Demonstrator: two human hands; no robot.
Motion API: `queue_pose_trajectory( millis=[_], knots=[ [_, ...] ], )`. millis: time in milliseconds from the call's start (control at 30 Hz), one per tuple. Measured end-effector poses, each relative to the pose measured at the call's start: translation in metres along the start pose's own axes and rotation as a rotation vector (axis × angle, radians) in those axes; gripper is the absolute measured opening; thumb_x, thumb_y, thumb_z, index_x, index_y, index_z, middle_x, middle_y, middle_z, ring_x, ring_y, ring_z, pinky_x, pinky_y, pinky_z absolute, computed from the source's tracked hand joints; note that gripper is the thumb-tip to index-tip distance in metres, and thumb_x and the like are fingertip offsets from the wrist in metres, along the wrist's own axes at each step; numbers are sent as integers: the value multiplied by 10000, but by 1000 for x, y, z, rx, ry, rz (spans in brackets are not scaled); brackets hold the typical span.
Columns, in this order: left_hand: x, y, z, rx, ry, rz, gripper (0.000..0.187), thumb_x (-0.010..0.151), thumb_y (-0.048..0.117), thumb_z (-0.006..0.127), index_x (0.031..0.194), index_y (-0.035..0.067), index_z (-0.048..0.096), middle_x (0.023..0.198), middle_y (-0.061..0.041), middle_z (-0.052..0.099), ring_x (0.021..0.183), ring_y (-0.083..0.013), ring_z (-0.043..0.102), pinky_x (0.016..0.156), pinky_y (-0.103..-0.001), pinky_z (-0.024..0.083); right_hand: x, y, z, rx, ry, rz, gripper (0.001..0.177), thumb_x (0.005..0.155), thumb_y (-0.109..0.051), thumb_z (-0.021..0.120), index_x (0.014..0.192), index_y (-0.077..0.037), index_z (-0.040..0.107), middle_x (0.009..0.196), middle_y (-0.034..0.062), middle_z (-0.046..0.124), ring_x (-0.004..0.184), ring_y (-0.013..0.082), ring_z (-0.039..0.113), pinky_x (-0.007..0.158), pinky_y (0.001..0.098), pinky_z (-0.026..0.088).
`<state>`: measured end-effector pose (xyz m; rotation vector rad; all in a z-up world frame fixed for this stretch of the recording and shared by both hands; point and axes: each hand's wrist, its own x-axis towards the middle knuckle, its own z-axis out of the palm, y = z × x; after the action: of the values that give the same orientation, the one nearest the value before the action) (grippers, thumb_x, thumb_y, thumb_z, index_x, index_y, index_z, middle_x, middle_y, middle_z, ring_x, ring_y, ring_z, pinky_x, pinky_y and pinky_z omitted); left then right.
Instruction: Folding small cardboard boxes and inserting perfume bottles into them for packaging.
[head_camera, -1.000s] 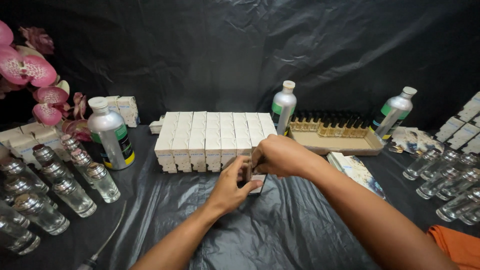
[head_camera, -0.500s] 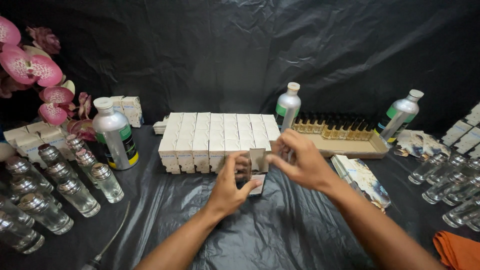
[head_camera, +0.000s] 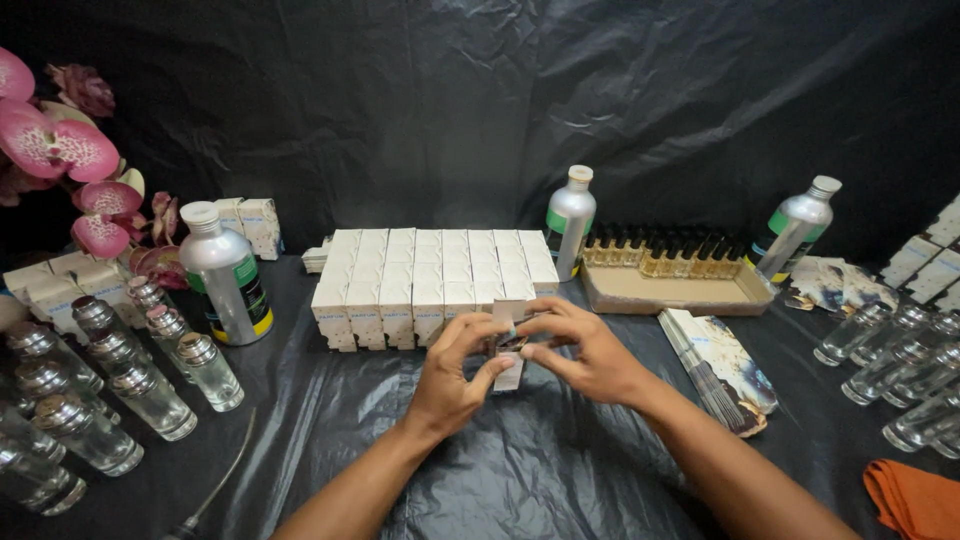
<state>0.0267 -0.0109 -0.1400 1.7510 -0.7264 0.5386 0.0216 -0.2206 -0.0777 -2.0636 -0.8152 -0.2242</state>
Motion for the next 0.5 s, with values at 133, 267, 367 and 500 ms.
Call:
queue_pose_trajectory(
  millis=[133,267,367,500],
  knots=[
    [-1,0,0,20,2,15,242,887,164,750,1124,137,709,1143,-130,662,1036,-404,693,859,-466,593,8,9,1,78,78,63,162,931,-177,687,989,-26,699,1131,213,729,1092,390,726,824,539,630],
    [1,3,-1,8,25,44,222,890,170,746,1108,136,724,1129,-121,667,1017,-387,705,841,-433,600,14,1,2,26,176,106,285,968,-238,670,1162,-36,618,1010,180,770,995,310,759,815,477,630],
    [2,1,0,-21,32,35,201,888,134,740,1085,108,709,1152,-139,661,1024,-392,708,851,-436,610,17,-13,4,-19,161,74,214,946,-191,684,1097,-40,677,955,182,786,953,328,768,784,465,642],
    [0,3,1,-86,44,-1,229,883,104,757,1028,12,605,1187,-186,638,1061,-405,698,874,-393,618,14,-14,7,-54,129,-45,83,891,-149,758,897,-68,744,896,115,791,911,291,773,740,419,649]
  ],
)
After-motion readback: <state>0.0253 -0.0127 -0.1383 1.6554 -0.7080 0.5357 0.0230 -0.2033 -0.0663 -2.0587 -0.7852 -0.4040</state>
